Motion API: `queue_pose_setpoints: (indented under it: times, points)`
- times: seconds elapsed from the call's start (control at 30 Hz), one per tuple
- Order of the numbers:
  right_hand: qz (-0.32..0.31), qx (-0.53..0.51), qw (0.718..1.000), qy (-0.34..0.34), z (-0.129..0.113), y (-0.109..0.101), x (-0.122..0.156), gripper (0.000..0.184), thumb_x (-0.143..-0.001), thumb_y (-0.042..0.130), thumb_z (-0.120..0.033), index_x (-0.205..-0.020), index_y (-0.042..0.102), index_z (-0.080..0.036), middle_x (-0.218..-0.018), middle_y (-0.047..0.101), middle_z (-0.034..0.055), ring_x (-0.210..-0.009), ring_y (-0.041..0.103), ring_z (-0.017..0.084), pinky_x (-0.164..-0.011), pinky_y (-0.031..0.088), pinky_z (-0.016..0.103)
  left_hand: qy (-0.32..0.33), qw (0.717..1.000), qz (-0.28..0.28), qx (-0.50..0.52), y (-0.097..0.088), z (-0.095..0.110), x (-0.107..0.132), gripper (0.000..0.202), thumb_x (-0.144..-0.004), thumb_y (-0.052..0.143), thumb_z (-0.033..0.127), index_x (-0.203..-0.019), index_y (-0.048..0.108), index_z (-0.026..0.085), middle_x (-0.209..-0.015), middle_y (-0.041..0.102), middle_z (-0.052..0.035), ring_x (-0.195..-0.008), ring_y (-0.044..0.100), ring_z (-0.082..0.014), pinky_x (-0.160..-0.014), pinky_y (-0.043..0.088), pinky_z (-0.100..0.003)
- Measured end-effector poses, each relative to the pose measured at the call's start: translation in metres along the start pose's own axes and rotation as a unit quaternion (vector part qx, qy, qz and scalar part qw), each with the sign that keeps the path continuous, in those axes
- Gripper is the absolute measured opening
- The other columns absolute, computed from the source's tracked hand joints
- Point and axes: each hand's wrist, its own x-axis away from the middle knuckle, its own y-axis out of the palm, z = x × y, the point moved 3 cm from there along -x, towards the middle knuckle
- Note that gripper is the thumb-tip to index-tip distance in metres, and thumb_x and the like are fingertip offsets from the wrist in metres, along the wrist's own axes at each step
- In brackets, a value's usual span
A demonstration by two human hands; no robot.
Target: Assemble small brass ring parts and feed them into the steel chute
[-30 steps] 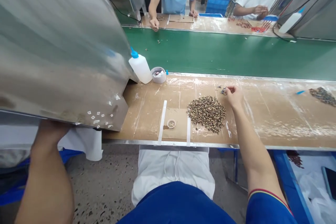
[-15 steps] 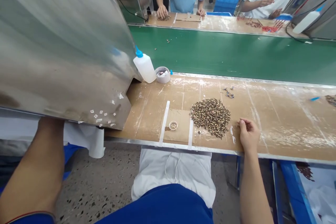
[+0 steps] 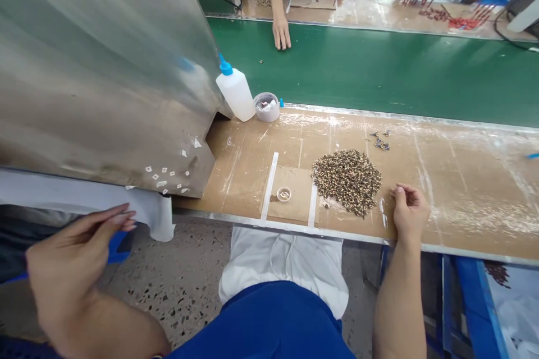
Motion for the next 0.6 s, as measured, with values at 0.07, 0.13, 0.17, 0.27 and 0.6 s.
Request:
queue_pose_setpoints:
  times: [0.07,0.13,0.17,0.27,0.6]
  points:
    - [-0.001,-0.003,1.000,0.009,-0.003,0.000,0.000,0.036,-0.070,0.068,-0.055,-0.080,0.065,-0.021,-0.069,0.065,0.0035,-0.066,0.065,0.021,-0.072,0.056,0.041,-0.045,0.995,-0.052,0.070,0.011,0.002,0.016,0.021,-0.066,0.077,0.036,-0.076,0.079,0.018,-0.065,0.076,-0.0006,-0.054,0.069,-0.0188,-0.056,0.062,-0.031]
    - [0.003,-0.005,1.000,0.024,-0.007,0.001,0.001,0.028,-0.071,0.070,-0.047,-0.078,0.065,-0.020,-0.067,0.064,0.0033,-0.063,0.064,0.019,-0.071,0.055,0.039,-0.065,0.979,-0.123,0.147,0.036,0.013,0.027,0.018,-0.067,0.080,0.034,-0.072,0.077,0.018,-0.072,0.078,-0.0029,-0.060,0.071,-0.0185,-0.057,0.063,-0.030]
    - [0.010,-0.007,0.999,0.031,-0.009,0.001,0.001,0.025,-0.071,0.071,-0.043,-0.076,0.065,-0.020,-0.066,0.063,0.0031,-0.062,0.063,0.018,-0.070,0.054,0.038,-0.063,0.964,-0.173,0.191,0.052,0.021,0.033,0.020,-0.069,0.079,0.037,-0.069,0.075,0.017,-0.083,0.080,-0.0058,-0.070,0.075,-0.0207,-0.062,0.064,-0.031]
    - [0.041,-0.024,0.998,0.039,-0.014,0.000,0.002,0.022,-0.070,0.073,-0.040,-0.073,0.062,-0.020,-0.063,0.062,0.0024,-0.059,0.061,0.017,-0.067,0.052,0.036,-0.071,0.905,-0.317,0.276,0.105,0.041,0.053,0.024,-0.076,0.079,0.039,-0.071,0.074,0.016,-0.086,0.080,-0.0095,-0.078,0.076,-0.0213,-0.071,0.066,-0.033]
    - [-0.046,-0.056,0.993,-0.091,-0.061,0.019,0.084,0.031,-0.084,0.067,-0.050,-0.088,0.067,-0.019,-0.071,0.069,0.0045,-0.064,0.067,0.019,-0.062,0.053,0.033,-0.132,0.784,-0.437,0.421,0.196,0.065,0.095,0.041,-0.081,0.076,0.051,-0.075,0.061,0.013,-0.066,0.069,-0.0032,-0.054,0.062,-0.0092,-0.051,0.053,-0.019]
